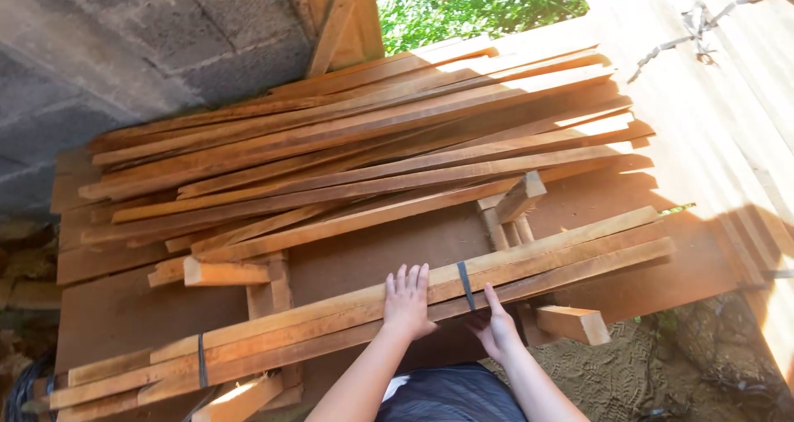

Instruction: Sorting and bundling thin wooden strips using plastic ties.

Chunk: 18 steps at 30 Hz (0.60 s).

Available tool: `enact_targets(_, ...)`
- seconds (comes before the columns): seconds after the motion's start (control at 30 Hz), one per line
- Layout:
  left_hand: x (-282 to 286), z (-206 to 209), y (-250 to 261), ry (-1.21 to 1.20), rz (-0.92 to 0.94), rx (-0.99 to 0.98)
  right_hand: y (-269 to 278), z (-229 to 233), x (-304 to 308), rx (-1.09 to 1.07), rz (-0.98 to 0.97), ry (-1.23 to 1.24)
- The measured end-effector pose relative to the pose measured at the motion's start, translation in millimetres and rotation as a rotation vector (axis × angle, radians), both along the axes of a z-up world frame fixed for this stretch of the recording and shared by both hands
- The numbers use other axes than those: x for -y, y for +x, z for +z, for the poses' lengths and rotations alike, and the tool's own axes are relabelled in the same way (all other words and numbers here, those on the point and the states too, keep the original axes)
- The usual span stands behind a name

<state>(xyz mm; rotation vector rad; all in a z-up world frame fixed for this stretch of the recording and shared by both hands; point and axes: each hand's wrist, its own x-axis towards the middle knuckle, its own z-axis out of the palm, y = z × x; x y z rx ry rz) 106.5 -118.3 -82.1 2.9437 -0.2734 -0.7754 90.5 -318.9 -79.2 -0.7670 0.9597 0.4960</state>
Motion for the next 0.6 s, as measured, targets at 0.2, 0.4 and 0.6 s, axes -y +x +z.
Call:
enact_targets(0.2, 0, 21, 16, 0.045, -0.062, -0.043, 10, 25, -15, 0.015, -0.142, -0.014)
enact_targets(0.4, -5, 19, 2, -0.043, -0.061, 0.107, 0, 24, -16, 0.017, -0.187, -0.052)
enact_targets(0.6, -5, 17, -11, -0.084, -0.061, 0.145, 0, 40, -8, -0.049, -0.043, -0.089)
